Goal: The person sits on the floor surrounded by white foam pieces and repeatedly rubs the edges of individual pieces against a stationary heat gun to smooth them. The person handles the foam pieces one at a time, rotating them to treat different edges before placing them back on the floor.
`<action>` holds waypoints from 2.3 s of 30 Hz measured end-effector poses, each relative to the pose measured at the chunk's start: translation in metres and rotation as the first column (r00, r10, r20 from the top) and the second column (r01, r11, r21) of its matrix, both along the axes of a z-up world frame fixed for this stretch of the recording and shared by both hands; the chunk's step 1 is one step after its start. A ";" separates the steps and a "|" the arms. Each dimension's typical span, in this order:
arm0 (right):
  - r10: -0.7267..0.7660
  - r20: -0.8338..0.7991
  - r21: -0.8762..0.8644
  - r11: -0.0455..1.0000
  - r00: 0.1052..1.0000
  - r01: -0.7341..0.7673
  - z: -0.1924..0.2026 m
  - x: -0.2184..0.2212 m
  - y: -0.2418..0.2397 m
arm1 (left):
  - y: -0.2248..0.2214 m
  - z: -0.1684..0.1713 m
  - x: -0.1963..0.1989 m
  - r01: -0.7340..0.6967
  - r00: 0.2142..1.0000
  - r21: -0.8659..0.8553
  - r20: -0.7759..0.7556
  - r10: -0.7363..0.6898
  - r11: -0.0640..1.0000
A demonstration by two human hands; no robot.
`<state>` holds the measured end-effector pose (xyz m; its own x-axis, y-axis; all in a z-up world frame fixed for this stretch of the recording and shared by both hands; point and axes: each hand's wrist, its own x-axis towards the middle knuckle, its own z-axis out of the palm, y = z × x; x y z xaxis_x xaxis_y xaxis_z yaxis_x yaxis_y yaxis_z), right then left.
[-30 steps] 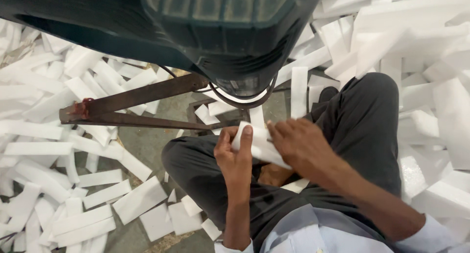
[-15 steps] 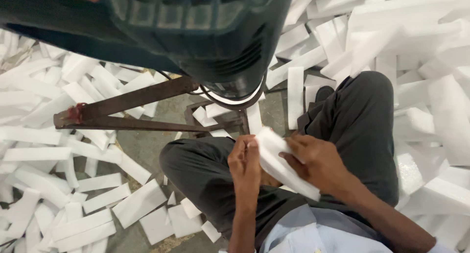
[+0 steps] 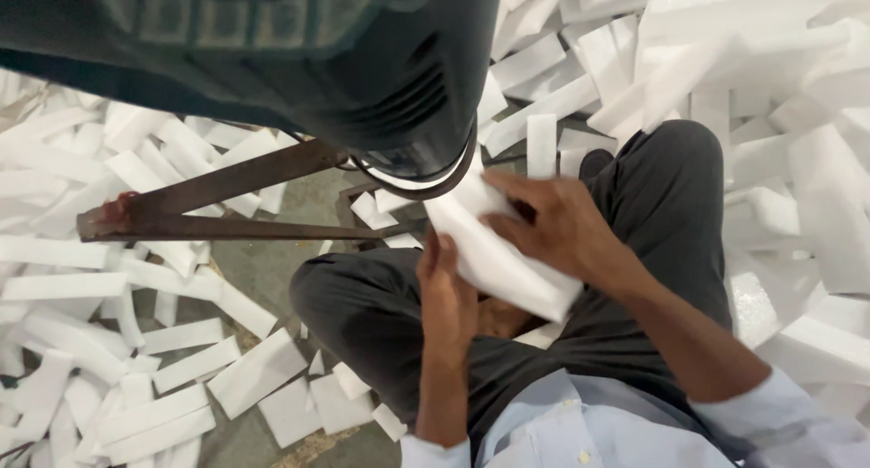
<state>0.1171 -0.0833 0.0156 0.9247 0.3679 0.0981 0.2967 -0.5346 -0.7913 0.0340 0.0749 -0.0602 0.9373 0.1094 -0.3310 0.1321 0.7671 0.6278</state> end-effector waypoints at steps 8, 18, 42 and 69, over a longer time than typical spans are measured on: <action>-0.023 0.016 -0.012 1.000 1.000 0.023 0.013 0.021 0.019 | 0.013 0.009 0.025 -0.018 0.994 -0.120 0.107 0.031 0.993; -0.133 0.113 0.221 0.970 0.985 0.106 -0.031 -0.036 -0.030 | -0.010 -0.023 -0.004 0.062 0.974 0.185 -0.227 -0.019 0.981; -0.213 -0.313 0.400 0.854 0.926 0.331 -0.048 -0.089 -0.022 | -0.057 0.038 -0.023 -0.112 0.990 0.724 0.143 0.011 0.680; -0.058 -0.534 0.299 0.920 0.843 0.253 -0.024 -0.071 -0.035 | -0.059 0.052 -0.035 -0.033 0.992 0.268 0.125 -0.001 0.963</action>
